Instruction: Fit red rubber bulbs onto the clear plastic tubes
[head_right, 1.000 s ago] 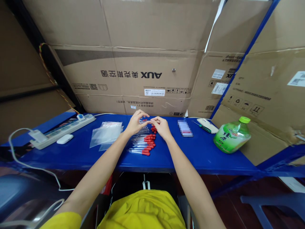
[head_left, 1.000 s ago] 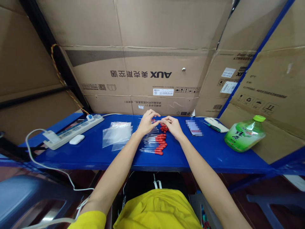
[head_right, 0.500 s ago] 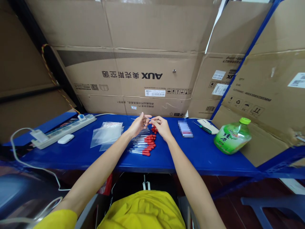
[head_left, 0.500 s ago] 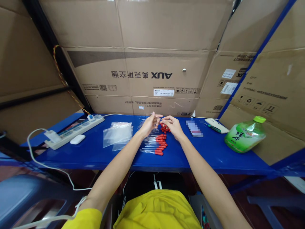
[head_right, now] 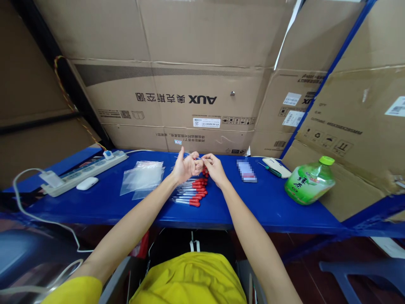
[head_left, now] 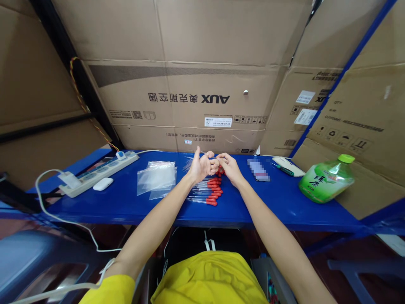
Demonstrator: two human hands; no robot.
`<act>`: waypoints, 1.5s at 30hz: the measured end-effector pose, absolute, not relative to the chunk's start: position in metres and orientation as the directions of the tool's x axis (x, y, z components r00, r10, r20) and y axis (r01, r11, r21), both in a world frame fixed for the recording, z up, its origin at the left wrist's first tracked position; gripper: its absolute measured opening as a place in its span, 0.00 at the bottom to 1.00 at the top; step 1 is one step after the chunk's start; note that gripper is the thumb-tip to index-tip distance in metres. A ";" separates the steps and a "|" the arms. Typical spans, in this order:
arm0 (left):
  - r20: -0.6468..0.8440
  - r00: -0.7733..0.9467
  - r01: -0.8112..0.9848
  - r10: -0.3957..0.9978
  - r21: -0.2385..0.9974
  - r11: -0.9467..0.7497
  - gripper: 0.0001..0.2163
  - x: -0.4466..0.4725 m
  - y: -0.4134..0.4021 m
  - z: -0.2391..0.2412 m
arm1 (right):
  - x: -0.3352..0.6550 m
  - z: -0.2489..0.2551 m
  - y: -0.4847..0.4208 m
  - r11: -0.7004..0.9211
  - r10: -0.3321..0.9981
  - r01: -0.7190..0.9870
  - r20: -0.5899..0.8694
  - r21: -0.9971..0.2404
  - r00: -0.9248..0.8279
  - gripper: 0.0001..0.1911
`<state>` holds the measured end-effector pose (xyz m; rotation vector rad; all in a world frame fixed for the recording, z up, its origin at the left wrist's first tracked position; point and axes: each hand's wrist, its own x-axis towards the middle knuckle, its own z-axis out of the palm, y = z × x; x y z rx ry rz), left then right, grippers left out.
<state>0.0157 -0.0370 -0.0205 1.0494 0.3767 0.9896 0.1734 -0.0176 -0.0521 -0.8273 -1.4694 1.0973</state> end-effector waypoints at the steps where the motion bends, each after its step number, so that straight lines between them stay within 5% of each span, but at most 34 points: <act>1: 0.180 0.543 -0.497 0.820 0.856 0.141 0.33 0.016 -0.037 -0.020 | 0.173 -0.052 -0.018 0.339 0.920 -0.067 0.346 -0.938 -0.184 0.22; 9: 0.228 0.464 -0.539 0.856 0.840 0.068 0.33 0.018 -0.032 -0.024 | 0.174 -0.050 -0.020 0.428 0.889 0.042 0.412 -0.903 -0.199 0.17; 13: 0.239 0.410 -0.611 0.880 0.788 0.071 0.33 0.015 -0.030 -0.022 | 0.183 -0.050 -0.019 0.504 0.863 0.358 0.476 -0.786 -0.170 0.10; 17: 0.212 0.343 -0.718 0.915 0.687 0.110 0.31 0.008 -0.030 -0.018 | 0.196 -0.056 -0.015 0.353 0.906 0.735 0.409 -0.579 -0.112 0.06; 20: 0.215 0.320 -0.800 0.923 0.584 0.142 0.30 0.003 -0.028 -0.017 | 0.203 -0.058 -0.013 0.270 0.924 0.844 0.371 -0.464 -0.091 0.07; 25: 0.225 0.282 -0.851 0.933 0.509 0.134 0.29 -0.002 -0.025 -0.018 | 0.207 -0.055 -0.011 0.224 0.907 0.867 0.422 -0.446 -0.018 0.09; 45: 0.257 0.272 -0.861 0.927 0.495 0.115 0.30 -0.004 -0.022 -0.021 | 0.213 -0.060 -0.006 0.085 0.973 0.854 0.227 -0.514 0.040 0.10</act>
